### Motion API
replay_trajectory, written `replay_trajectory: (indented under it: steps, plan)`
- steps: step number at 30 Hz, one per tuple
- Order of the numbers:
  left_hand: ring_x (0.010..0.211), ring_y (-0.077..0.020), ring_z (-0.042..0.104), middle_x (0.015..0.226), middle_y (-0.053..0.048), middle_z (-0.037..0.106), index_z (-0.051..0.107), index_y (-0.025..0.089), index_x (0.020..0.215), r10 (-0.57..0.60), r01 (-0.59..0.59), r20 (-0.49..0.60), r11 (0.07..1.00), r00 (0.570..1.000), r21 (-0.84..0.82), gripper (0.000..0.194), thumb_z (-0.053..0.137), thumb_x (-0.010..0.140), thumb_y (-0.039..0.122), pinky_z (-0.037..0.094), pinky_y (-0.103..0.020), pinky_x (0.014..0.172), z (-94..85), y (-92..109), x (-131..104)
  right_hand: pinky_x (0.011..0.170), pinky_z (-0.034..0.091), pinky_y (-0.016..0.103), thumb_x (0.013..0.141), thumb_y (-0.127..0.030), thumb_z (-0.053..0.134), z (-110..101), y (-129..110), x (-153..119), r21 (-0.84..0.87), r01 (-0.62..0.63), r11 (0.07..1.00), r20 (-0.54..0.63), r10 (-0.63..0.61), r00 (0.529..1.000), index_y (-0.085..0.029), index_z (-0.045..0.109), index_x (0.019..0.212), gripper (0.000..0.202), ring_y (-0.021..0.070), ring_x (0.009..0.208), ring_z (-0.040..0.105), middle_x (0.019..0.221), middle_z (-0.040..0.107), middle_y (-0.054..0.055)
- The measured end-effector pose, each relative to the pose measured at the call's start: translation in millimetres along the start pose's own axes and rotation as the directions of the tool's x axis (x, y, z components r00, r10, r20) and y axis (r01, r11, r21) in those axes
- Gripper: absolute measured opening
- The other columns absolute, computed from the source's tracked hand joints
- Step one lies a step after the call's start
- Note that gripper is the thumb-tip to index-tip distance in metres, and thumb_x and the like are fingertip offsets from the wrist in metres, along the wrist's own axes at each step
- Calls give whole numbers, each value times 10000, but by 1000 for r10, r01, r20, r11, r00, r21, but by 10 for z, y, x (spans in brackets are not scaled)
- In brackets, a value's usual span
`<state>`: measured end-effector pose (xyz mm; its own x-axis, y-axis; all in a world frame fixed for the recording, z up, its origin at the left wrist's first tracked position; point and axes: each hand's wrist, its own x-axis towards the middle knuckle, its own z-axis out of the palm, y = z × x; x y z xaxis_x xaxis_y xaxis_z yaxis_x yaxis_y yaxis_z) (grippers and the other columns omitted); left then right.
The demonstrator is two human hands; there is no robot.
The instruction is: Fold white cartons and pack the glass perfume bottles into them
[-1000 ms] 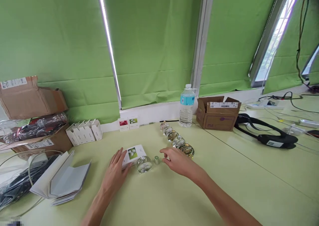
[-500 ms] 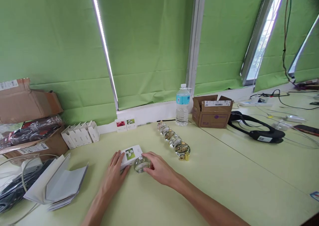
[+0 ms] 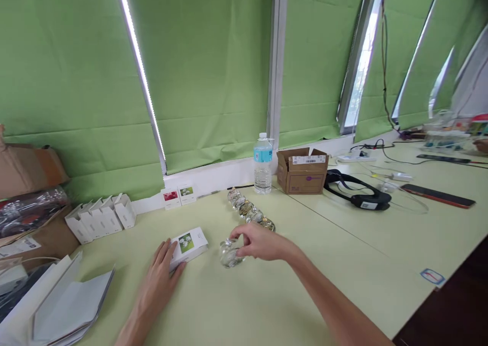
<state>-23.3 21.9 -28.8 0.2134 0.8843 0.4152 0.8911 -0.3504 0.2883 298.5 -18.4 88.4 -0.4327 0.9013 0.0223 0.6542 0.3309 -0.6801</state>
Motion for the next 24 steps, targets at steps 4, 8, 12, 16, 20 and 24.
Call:
replay_trajectory:
  steps: [4, 8, 12, 16, 20, 24]
  plan:
    - [1394, -272, 295, 1480, -72, 392, 438, 232, 1364, 6, -6, -20, 1000, 1000, -2, 523, 446, 889, 449, 372, -468, 1087, 21, -29, 7, 493, 440, 225, 717, -309, 668, -301, 244, -269, 81, -145, 986, 32, 143, 989, -157, 650, 1098, 411, 127, 516, 555, 674, 610, -9]
    - [1390, -270, 305, 1477, -73, 397, 431, 230, 1368, 29, -29, -42, 1000, 999, -2, 534, 446, 882, 451, 366, -460, 1092, 73, -72, 20, 539, 465, 236, 697, -321, 677, -418, 544, -512, 104, -220, 970, -89, 229, 969, -161, 665, 1109, 442, 134, 566, 565, 715, 607, 2]
    - [1394, -270, 296, 1482, -84, 390, 429, 201, 1373, 19, -19, -36, 1000, 999, 4, 558, 422, 884, 469, 359, -467, 1098, 73, -64, 23, 533, 430, 231, 691, -320, 679, -453, 725, -597, 91, -274, 958, -140, 284, 948, -156, 668, 1115, 455, 128, 542, 561, 679, 597, -8]
    - [1402, -270, 280, 1499, -82, 364, 408, 191, 1391, -10, 10, 6, 1000, 1000, 19, 586, 397, 890, 493, 363, -470, 1094, 25, -23, 11, 513, 400, 225, 700, -314, 665, -462, 763, -582, 90, -287, 954, -136, 297, 945, -139, 664, 1110, 446, 135, 549, 577, 689, 634, 11]
    - [1410, -264, 263, 1511, -76, 343, 387, 193, 1407, -14, 13, 19, 999, 1000, 31, 598, 389, 892, 496, 355, -459, 1101, 20, -10, 8, 530, 410, 231, 698, -310, 664, -463, 785, -570, 83, -287, 954, -156, 297, 942, -139, 668, 1106, 442, 140, 558, 587, 699, 654, 22]
    - [1409, -264, 264, 1509, -80, 346, 387, 188, 1408, 2, -2, 4, 999, 1000, 45, 600, 391, 892, 495, 338, -461, 1112, 67, -39, 16, 516, 414, 229, 687, -297, 669, -445, 814, -547, 110, -306, 946, -163, 320, 933, -141, 676, 1097, 438, 137, 547, 583, 708, 672, 30]
